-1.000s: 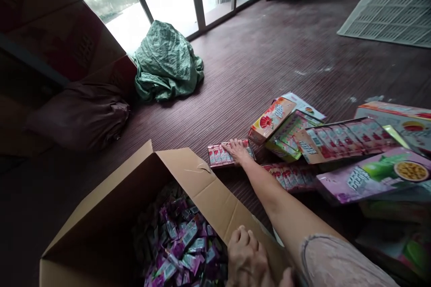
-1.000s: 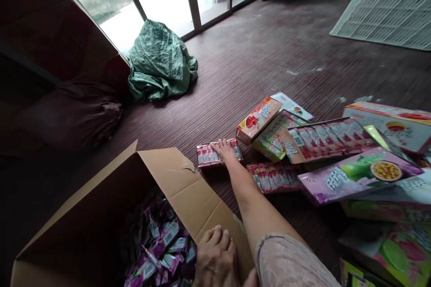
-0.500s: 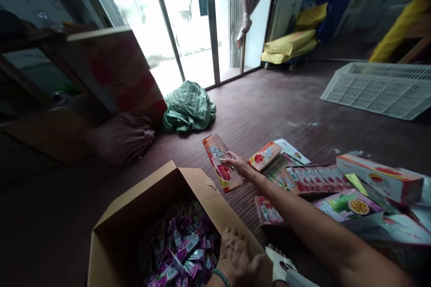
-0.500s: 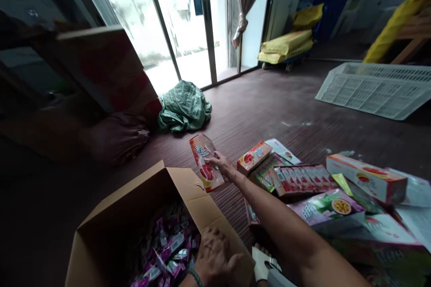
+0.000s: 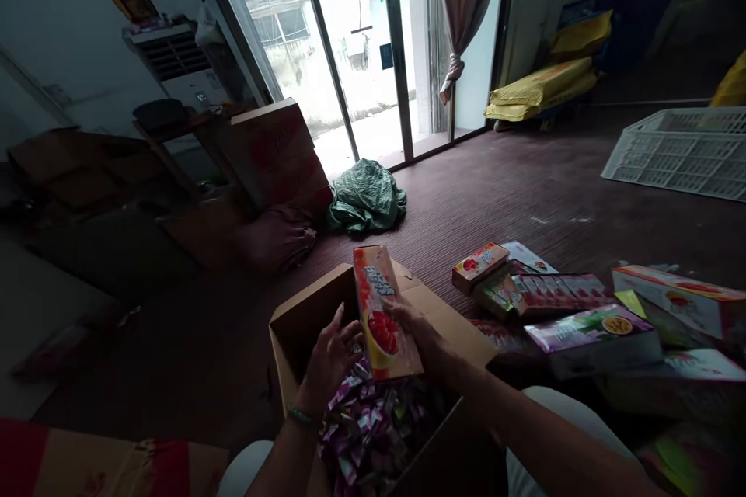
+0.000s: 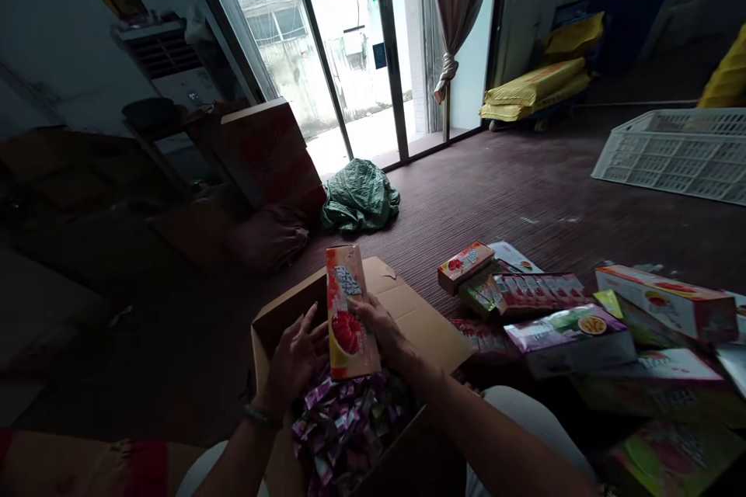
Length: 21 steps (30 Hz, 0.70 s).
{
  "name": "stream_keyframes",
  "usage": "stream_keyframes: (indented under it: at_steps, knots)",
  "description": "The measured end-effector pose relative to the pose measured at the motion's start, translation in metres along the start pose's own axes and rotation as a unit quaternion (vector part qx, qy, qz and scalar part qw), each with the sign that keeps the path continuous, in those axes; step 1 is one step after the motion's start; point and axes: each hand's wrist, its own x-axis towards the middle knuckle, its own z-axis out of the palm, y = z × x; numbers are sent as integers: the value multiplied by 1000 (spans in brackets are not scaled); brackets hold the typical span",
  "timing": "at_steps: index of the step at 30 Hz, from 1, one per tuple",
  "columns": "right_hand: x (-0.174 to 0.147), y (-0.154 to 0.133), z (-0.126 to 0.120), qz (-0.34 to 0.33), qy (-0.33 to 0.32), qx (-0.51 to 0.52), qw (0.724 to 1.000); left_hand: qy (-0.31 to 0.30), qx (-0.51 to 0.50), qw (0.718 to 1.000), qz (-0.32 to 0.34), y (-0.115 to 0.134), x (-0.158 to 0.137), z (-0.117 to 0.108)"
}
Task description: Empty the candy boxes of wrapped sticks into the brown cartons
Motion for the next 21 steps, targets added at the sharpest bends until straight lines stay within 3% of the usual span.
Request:
stream_keyframes:
  at_steps: [4, 6, 7, 9, 11, 13, 15, 18, 21]
  knots:
    - [-5, 33, 13, 0, -48, -109, 993, -27, 49, 998, 41, -6, -5, -8]
    - [-2, 42, 10, -35, -1, -261, 965, -26, 29, 997, 61, -8, -3, -14]
    - [0, 45, 7, -74, 30, -362, 929, -23, 24, 998, 61, -8, -1, -18]
    - [6, 47, 0, -183, 29, -558, 809, -7, 38, 998, 45, -7, 3, -29]
    - [13, 47, -4, -271, -72, -674, 684, 18, 69, 997, 15, -7, 9, -42]
    - [19, 46, -4, -286, -177, -720, 608, 47, 97, 994, -16, -10, 15, -55]
    - [25, 45, -3, -238, -228, -744, 581, 73, 115, 990, -42, -13, 21, -65]
    - [31, 45, -3, -152, -252, -767, 570, 102, 112, 985, -77, -15, 28, -75]
    - [34, 45, -6, -171, -240, -779, 554, 108, 112, 984, -84, -15, 33, -80]
